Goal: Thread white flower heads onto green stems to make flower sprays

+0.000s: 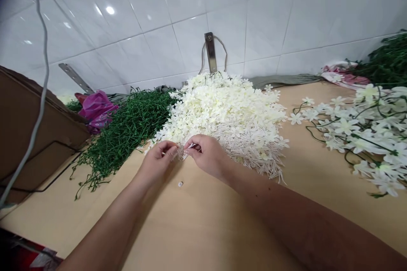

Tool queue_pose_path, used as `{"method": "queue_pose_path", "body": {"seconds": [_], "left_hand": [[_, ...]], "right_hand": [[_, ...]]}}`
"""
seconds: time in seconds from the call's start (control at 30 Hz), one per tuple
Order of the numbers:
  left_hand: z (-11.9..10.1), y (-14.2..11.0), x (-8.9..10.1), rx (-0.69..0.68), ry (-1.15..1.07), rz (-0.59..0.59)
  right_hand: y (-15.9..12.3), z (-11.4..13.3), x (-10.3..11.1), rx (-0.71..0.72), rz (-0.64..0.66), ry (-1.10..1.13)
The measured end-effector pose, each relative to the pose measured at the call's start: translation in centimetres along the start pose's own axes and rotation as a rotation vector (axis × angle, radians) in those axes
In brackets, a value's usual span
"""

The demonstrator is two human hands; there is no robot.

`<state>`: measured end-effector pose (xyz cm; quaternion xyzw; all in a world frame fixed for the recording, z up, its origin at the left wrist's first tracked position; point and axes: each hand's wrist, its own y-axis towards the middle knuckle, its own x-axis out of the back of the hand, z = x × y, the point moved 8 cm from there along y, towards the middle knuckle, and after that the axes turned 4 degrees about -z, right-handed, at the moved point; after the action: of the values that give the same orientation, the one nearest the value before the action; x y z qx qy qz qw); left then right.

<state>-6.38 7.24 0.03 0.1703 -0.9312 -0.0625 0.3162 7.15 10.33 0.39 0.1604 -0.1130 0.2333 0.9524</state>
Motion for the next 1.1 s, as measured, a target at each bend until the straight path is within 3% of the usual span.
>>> {"method": "queue_pose_path", "body": {"seconds": [0.1, 0.17, 0.3, 0.57, 0.67, 0.8, 0.93, 1.1], "left_hand": [[1.0, 2.2, 3.6, -0.046, 0.447, -0.239], [1.8, 3.4, 3.9, -0.026, 0.609, -0.208], [2.5, 4.1, 2.5, -0.015, 0.697, -0.093], [0.3, 3.4, 4.2, -0.028, 0.721, -0.219], [-1.0, 2.9, 3.4, -0.033, 0.641, -0.206], [-2.3, 1.5, 0.3, -0.050, 0.440, -0.097], [-1.9, 0.2, -2.2, -0.016, 0.185, 0.022], [-1.4, -0.4, -3.3, 0.100, -0.255, 0.155]], "right_hand": [[0.2, -0.2, 0.3, 0.018, -0.046, -0.024], [0.1, -0.1, 0.2, 0.040, -0.045, -0.022], [-0.1, 0.0, -0.3, 0.002, 0.010, 0.017], [-0.2, 0.7, -0.6, 0.029, 0.014, 0.030], [-0.3, 1.9, -0.3, 0.089, -0.023, -0.016], [-0.5, 3.2, 0.7, 0.180, -0.138, -0.091], [-0.3, 2.2, 1.4, 0.155, -0.206, -0.114], [0.2, 0.4, 0.9, 0.083, -0.146, 0.007]]}}
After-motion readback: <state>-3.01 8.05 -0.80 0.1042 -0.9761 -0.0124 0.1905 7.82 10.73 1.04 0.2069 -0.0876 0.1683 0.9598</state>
